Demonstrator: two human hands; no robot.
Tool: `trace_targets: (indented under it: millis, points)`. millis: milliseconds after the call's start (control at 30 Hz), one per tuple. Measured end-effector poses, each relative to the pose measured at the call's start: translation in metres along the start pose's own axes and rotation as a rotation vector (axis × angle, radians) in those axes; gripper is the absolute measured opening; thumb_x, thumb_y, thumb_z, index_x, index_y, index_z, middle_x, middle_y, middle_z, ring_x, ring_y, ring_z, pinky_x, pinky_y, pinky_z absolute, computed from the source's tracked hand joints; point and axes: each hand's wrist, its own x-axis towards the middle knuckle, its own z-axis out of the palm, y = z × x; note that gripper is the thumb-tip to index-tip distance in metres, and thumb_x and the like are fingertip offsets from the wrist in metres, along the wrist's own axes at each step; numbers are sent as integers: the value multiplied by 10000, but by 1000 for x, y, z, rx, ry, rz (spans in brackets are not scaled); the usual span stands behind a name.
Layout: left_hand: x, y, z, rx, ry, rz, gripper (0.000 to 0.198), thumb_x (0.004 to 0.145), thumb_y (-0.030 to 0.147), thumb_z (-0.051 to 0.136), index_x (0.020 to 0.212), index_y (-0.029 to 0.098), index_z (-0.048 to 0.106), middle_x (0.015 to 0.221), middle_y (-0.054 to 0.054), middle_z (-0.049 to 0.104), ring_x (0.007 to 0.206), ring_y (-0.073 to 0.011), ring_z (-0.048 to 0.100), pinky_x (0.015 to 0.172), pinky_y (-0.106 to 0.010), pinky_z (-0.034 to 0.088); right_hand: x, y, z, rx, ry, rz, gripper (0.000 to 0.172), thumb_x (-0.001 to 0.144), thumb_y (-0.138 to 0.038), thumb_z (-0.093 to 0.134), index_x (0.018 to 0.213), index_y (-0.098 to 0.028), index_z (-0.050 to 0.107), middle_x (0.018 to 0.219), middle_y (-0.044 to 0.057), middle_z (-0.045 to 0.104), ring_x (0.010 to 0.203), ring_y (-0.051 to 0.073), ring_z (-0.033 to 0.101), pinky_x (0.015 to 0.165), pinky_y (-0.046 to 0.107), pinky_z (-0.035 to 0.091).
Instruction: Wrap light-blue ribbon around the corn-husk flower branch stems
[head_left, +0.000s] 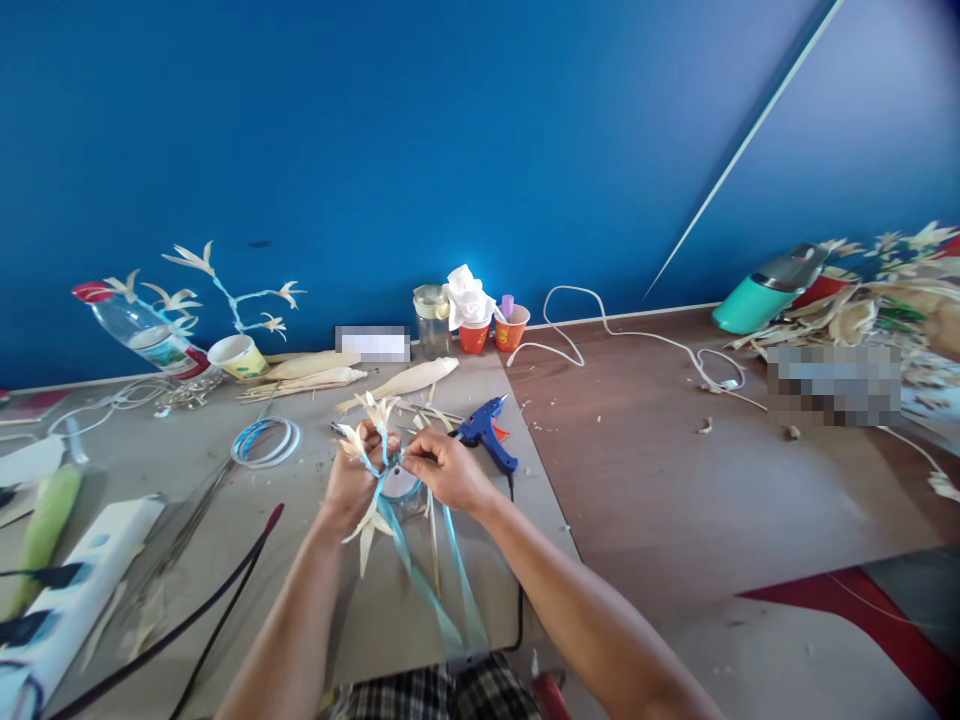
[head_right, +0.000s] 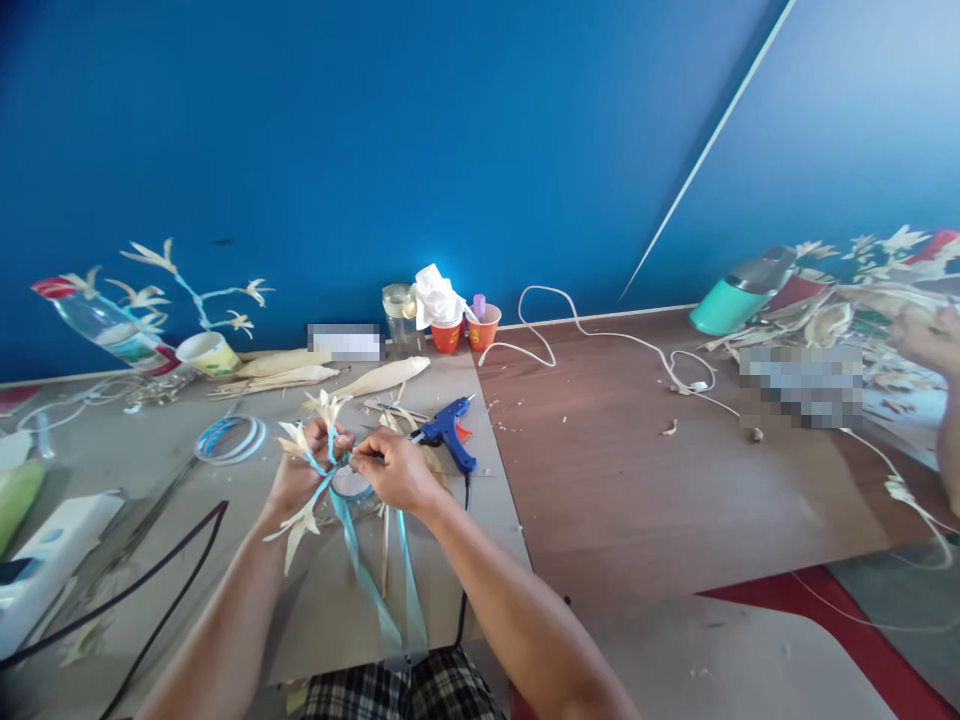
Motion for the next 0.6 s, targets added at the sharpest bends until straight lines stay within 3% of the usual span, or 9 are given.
trace_targets:
  millis: [167, 267, 400, 533, 600]
  points:
    - [6, -8, -10, -154, 79, -9, 368, 534, 223, 828, 791, 192, 565, 650, 29, 586, 563, -105, 529, 515, -220, 424, -1, 0, -8, -195, 17, -46, 60, 745, -202, 637, 788, -171, 609, 864, 31, 582, 804, 154, 561, 752, 274, 435]
    - [9, -7, -19, -307, 95, -46, 354, 584, 280, 813, 820, 197, 563, 672, 38, 575, 598, -92, 535, 541, -208, 456, -1, 1, -21, -457, 121, -111, 150, 748, -141, 586, 884, -184, 631, 976, 65, 570, 829, 174, 564, 768, 297, 446]
    - [10, 3, -30, -321, 107, -22, 326, 624, 280, 784, 829, 186, 549, 645, 61, 541, 486, -33, 408, 552, -198, 457, 4, 8, -46, -667, 373, -85, 288, 708, -46, 505, 922, -185, 639, 981, 88, 564, 855, 201, 562, 811, 329, 435]
    - [14, 11, -40, -327, 137, 51, 252, 688, 286, 726, 804, 200, 519, 589, 88, 448, 440, -21, 309, 568, -222, 448, 12, 17, -70, -602, 670, -3, 237, 738, -84, 490, 895, -172, 644, 998, 110, 566, 828, 201, 564, 794, 333, 443]
    - [18, 10, -46, -334, 260, 164, 286, 656, 274, 741, 773, 204, 490, 608, 84, 465, 448, -27, 329, 539, -219, 423, 14, 17, -79, -515, 840, 40, 216, 763, -131, 491, 913, -164, 642, 1008, 115, 564, 819, 194, 561, 804, 341, 447]
